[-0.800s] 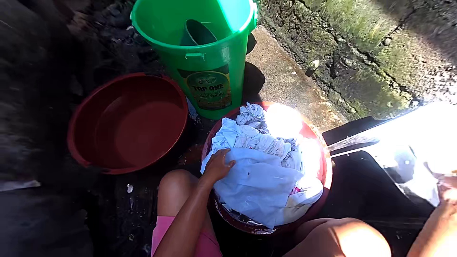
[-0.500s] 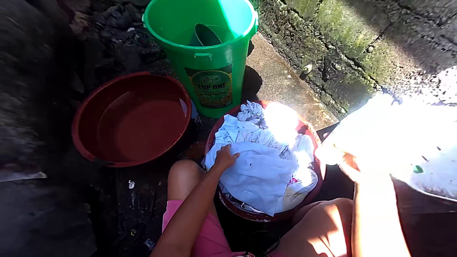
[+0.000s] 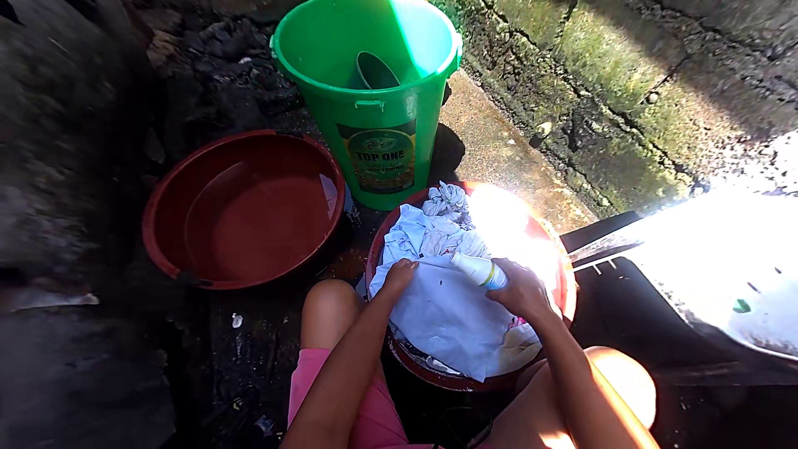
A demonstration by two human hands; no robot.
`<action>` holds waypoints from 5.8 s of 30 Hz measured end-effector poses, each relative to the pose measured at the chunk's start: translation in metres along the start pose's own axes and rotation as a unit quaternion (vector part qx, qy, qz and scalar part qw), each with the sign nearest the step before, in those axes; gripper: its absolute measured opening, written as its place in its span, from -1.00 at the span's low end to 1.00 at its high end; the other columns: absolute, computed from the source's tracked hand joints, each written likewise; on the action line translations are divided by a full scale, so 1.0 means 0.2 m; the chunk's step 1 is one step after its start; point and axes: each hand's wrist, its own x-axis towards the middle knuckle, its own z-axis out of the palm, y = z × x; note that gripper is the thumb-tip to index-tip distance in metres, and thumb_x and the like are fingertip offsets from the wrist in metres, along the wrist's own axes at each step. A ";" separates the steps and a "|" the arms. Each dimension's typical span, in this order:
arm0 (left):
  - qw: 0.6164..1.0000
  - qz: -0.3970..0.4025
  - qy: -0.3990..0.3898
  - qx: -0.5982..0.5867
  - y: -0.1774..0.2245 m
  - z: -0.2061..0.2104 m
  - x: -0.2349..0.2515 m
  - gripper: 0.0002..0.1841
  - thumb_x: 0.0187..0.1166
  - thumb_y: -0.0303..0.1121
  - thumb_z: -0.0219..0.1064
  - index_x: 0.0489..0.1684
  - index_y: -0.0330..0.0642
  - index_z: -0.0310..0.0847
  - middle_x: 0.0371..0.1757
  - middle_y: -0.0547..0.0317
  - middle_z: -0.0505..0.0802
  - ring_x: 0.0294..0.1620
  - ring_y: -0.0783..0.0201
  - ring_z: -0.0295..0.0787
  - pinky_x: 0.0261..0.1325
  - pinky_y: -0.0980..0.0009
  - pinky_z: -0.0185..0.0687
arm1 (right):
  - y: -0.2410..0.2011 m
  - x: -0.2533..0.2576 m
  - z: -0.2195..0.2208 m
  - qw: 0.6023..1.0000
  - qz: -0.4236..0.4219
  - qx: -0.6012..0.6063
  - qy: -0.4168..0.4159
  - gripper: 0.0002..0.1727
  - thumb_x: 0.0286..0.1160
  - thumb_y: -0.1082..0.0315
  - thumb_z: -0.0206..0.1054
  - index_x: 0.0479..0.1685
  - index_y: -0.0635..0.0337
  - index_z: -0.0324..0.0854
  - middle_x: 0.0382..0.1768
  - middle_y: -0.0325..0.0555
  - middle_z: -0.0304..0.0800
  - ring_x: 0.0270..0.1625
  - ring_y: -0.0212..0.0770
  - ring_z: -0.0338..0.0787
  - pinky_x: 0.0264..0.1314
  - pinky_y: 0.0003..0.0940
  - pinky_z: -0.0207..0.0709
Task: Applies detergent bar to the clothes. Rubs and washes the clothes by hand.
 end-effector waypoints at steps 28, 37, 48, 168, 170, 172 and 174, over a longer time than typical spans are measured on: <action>0.999 -0.042 -0.008 -0.017 0.03 0.00 -0.02 -0.61 0.86 -0.22 0.08 0.25 -0.39 0.63 0.30 -0.29 0.71 0.34 -0.02 0.62 0.42 -0.01 0.46 | -0.18 0.08 0.14 0.970 -0.057 -0.221 0.089 -0.42 0.26 0.46 0.48 0.38 -0.12 0.73 0.12 0.02 0.82 0.28 0.25 0.65 0.10 0.26 0.43; 0.999 -0.036 -0.009 -0.010 0.04 -0.01 -0.03 -0.61 0.87 -0.23 0.07 0.25 -0.41 0.63 0.30 -0.29 0.72 0.34 -0.02 0.63 0.43 -0.01 0.46 | -0.16 0.07 0.14 0.972 -0.057 -0.213 0.083 -0.44 0.28 0.49 0.43 0.37 -0.11 0.74 0.12 0.06 0.83 0.30 0.28 0.66 0.13 0.31 0.43; 0.999 -0.044 -0.007 -0.023 0.04 0.00 -0.03 -0.62 0.87 -0.20 0.07 0.20 -0.39 0.63 0.24 -0.30 0.71 0.27 -0.04 0.63 0.35 -0.03 0.48 | -0.15 0.04 0.12 0.965 -0.065 -0.238 0.089 -0.49 0.30 0.52 0.41 0.28 -0.13 0.79 0.06 0.02 0.84 0.24 0.23 0.68 0.09 0.27 0.42; 0.998 -0.044 -0.005 -0.043 0.06 0.00 -0.04 -0.62 0.86 -0.18 0.10 0.24 -0.36 0.62 0.26 -0.28 0.70 0.27 -0.07 0.59 0.32 -0.10 0.45 | -0.16 0.00 0.14 0.960 -0.077 -0.262 0.066 -0.58 0.32 0.55 0.44 0.18 0.00 0.81 0.08 0.08 0.84 0.25 0.29 0.68 0.10 0.31 0.46; 0.998 -0.037 0.004 -0.040 0.06 -0.01 -0.04 -0.63 0.85 -0.19 0.12 0.19 -0.36 0.63 0.22 -0.27 0.71 0.22 -0.06 0.60 0.29 -0.09 0.46 | -0.14 -0.01 0.14 0.958 -0.070 -0.272 0.055 -0.57 0.29 0.54 0.46 0.18 -0.02 0.82 0.07 0.06 0.84 0.24 0.26 0.69 0.08 0.29 0.45; 0.998 -0.034 0.032 -0.036 0.07 -0.01 -0.03 -0.64 0.84 -0.18 0.14 0.10 -0.36 0.64 0.12 -0.24 0.72 0.12 -0.02 0.61 0.20 -0.07 0.47 | -0.12 -0.02 0.13 0.957 -0.060 -0.278 0.048 -0.55 0.27 0.54 0.47 0.19 -0.02 0.81 0.08 0.06 0.84 0.26 0.26 0.68 0.07 0.27 0.46; 0.995 -0.034 0.077 -0.046 0.06 -0.03 -0.02 -0.64 0.82 -0.16 0.17 0.06 -0.36 0.63 0.10 -0.25 0.72 0.10 -0.03 0.61 0.20 -0.10 0.47 | -0.09 -0.02 0.12 0.957 -0.046 -0.282 0.047 -0.57 0.28 0.53 0.47 0.17 -0.02 0.82 0.09 0.06 0.85 0.26 0.27 0.69 0.05 0.28 0.51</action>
